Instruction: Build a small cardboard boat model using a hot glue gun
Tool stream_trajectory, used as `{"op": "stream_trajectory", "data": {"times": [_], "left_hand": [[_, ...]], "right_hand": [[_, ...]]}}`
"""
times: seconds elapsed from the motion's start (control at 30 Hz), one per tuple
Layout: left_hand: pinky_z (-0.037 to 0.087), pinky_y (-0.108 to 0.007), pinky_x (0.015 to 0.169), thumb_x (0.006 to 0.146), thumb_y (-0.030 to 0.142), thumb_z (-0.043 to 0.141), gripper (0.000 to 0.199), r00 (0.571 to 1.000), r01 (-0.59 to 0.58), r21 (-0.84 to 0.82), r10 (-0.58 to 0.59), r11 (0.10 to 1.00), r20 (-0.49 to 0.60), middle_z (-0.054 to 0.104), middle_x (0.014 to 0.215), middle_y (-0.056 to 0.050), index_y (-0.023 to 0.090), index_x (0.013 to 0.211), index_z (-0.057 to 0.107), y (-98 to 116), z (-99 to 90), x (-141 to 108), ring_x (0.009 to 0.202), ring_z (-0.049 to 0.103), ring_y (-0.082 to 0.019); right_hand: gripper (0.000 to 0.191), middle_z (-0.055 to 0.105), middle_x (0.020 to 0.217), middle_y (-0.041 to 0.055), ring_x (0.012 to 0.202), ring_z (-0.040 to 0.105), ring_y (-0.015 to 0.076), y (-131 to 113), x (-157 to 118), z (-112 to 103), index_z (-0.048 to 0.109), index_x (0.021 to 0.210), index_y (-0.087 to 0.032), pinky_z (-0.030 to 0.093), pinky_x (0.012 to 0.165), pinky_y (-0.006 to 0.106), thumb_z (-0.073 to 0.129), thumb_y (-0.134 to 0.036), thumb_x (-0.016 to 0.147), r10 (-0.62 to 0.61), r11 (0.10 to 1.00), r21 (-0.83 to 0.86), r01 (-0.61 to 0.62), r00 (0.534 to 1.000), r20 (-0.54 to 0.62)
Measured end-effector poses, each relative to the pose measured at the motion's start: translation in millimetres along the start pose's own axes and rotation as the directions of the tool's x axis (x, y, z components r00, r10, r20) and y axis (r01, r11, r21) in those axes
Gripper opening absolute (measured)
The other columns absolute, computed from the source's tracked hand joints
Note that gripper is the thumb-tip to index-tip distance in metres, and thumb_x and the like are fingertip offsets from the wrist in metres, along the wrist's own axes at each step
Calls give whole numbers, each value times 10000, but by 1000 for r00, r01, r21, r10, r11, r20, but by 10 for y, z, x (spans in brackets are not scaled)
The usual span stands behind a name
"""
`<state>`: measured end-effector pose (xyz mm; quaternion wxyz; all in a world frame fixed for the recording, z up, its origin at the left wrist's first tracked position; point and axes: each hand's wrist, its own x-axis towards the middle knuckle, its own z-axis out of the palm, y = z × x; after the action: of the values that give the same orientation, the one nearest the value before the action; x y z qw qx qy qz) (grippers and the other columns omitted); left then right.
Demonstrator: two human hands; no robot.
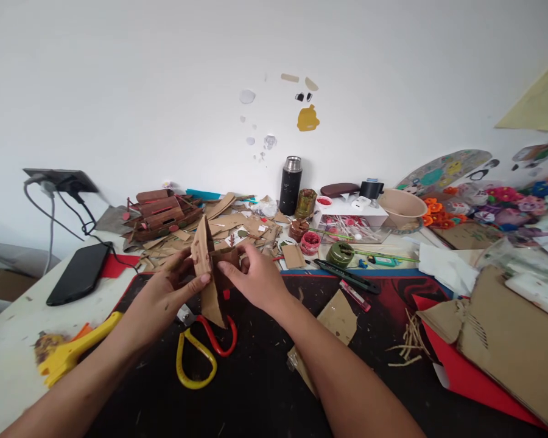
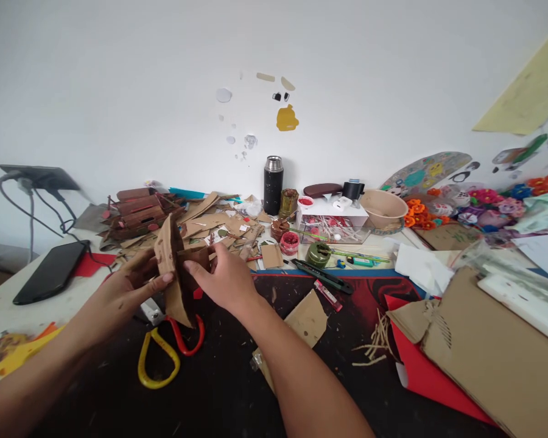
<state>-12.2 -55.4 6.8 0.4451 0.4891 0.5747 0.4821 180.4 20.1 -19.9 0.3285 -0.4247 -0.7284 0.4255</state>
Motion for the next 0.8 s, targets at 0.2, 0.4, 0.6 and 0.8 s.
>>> {"op": "stream_trajectory", "data": {"times": [0.2,0.4,0.6,0.8], "left_hand": [[584,-487,1112,715,545,948,922,1000,-23,37,23,999,-11,689,1521,-117,312,1520,565,-9,24,6,1428,608,-411],[586,-459,1107,745,528,939,821,999,-51,52,51,997,-1,690,1516,-113,299,1459,607,-8,38,9,1412,625,-393],[560,-505,1139,698,607,940,807,999,-34,81,37,996,-32,692,1514,-130,275,1380,664,9,-16,40,1431,601,-422],[515,-493,1193,658,560,977,920,999,16,-34,-18,999,-36,707,1503,-109,311,1470,623,7,-42,42,1451,591,-400]], "right_hand": [[440,682,776,11,698,617,218,-6,-4,11,654,1155,-237,364,633,329,703,-622,948,3,1000,18,-4,1000,21],[448,667,783,4,703,611,207,-7,-6,25,666,1142,-237,374,625,313,729,-630,935,20,998,61,-22,1000,23],[457,593,656,-36,586,570,172,-2,-16,50,683,1182,-239,372,563,284,695,-645,972,2,963,269,-27,996,93],[360,540,560,-65,471,519,158,21,-3,68,653,1149,-241,373,496,275,652,-572,1008,17,919,388,-63,992,121]]}}
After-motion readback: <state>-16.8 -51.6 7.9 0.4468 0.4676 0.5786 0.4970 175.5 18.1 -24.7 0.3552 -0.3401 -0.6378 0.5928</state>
